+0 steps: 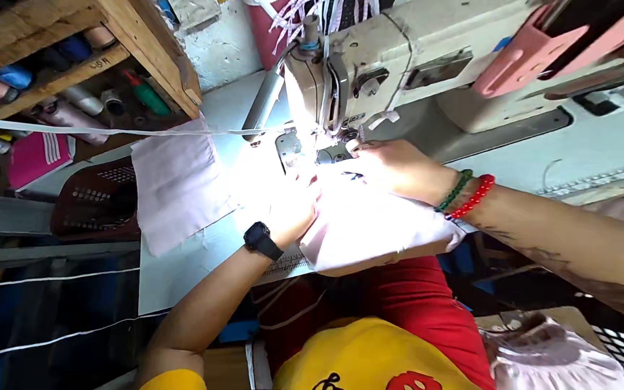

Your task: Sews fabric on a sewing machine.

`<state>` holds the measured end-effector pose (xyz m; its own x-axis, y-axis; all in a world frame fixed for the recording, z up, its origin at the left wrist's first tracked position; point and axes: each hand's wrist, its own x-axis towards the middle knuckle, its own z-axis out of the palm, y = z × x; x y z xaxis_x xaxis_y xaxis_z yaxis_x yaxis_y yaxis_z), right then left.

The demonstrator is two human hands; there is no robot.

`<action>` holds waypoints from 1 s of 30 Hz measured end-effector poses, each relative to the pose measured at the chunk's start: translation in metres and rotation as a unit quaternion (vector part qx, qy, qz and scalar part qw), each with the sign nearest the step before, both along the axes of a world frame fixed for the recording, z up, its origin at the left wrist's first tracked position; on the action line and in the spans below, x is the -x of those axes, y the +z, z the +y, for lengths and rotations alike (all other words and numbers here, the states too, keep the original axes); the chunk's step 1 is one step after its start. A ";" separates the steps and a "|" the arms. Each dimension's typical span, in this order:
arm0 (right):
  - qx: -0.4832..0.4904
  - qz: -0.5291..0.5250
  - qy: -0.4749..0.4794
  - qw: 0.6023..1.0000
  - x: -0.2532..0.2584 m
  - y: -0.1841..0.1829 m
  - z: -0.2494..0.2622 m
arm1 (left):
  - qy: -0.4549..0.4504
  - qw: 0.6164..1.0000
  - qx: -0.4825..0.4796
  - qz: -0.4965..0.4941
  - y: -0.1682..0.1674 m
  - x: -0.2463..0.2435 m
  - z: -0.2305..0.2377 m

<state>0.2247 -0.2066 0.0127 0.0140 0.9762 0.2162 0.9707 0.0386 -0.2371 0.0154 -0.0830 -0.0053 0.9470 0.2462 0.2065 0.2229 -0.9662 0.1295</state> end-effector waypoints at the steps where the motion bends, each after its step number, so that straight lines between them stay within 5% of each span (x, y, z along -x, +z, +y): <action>1: -0.003 -0.027 0.019 0.999 -0.008 0.000 0.005 | 0.019 1.000 0.004 0.008 0.001 -0.005 -0.003; 8: -0.062 -0.031 0.039 0.997 -0.017 -0.004 0.012 | 0.097 0.994 0.040 0.007 0.001 -0.016 -0.010; 13: -0.116 0.001 -0.103 0.988 -0.026 -0.011 -0.056 | 0.103 0.994 0.025 0.004 -0.003 -0.016 -0.009; 16: -0.205 0.021 -0.259 0.944 -0.063 -0.008 -0.119 | 0.103 0.994 0.026 0.009 -0.007 -0.015 -0.009; 19: -0.167 0.055 -0.373 0.911 -0.101 -0.010 -0.148 | 0.104 0.994 0.022 0.016 -0.007 -0.015 -0.007; 30: -0.187 0.049 -0.378 0.905 -0.101 -0.037 -0.147 | 0.100 0.995 0.013 0.012 -0.006 -0.015 -0.006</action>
<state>0.3261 -0.3540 -0.0243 0.6845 0.5387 0.4912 0.7285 -0.5318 -0.4318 0.0304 -0.0891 -0.0112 0.8832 0.4347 0.1763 0.4133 -0.8988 0.1460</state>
